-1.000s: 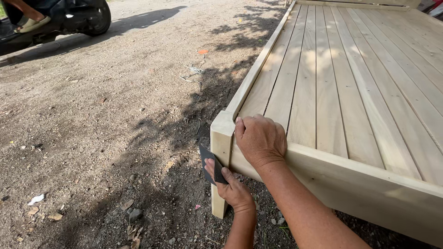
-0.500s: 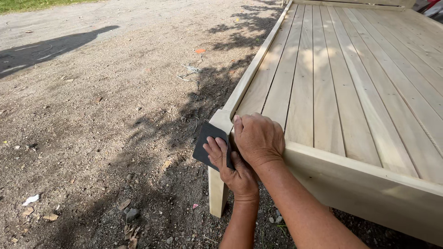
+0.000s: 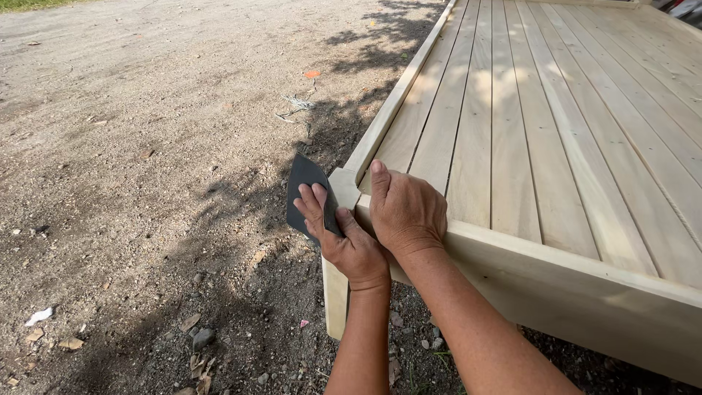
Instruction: The person sands the edges, corners, and slatted surface of a wooden bed frame by hand using a sheet of sandpaper. They work around the frame's corner posts and side rails, then move to the top edge and slats, smoothing the bare wood.
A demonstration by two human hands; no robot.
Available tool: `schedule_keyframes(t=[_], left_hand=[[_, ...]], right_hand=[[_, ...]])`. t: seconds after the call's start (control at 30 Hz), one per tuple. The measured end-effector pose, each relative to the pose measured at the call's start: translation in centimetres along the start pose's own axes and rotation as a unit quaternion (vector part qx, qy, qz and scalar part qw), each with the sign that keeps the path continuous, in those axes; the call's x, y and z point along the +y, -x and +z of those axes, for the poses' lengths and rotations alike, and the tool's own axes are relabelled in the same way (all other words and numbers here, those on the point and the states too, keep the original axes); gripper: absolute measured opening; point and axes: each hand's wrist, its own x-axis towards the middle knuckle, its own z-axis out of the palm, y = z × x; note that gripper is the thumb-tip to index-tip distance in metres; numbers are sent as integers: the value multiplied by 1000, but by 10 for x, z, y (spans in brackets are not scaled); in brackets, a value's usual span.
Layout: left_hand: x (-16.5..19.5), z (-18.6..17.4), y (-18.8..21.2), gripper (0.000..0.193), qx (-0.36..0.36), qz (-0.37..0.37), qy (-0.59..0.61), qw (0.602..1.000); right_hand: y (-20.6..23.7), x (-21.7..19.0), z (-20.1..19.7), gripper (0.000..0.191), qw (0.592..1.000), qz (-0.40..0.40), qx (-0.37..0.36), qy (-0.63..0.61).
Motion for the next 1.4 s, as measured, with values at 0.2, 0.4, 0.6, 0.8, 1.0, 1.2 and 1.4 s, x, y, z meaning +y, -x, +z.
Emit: schedule_keyframes(t=[0.2, 0.4, 0.6, 0.8, 1.0, 1.2, 1.4], left_hand=[[15, -8, 1, 46, -50, 36, -55, 997], [8, -4, -26, 44, -23, -18, -11, 1000], [8, -19, 19, 47, -56, 3, -34, 998], [-3, -5, 6, 48, -35, -37, -42, 998], [-36, -5, 19, 46, 35, -87, 26, 995], [-45, -12, 33, 46, 187, -442, 180, 859], [-45, 11, 33, 49, 46, -106, 5, 993]], right_hand=[[0, 0, 2, 72, 1000, -6, 16, -4], [1, 1, 2, 69, 999, -30, 23, 3], [2, 1, 3, 64, 999, -36, 35, 0], [3, 6, 7, 61, 993, -89, 74, 23], [3, 6, 9, 60, 994, -85, 55, 51], [5, 8, 11, 57, 991, -95, 77, 52], [3, 9, 12, 48, 986, -114, 98, 69]])
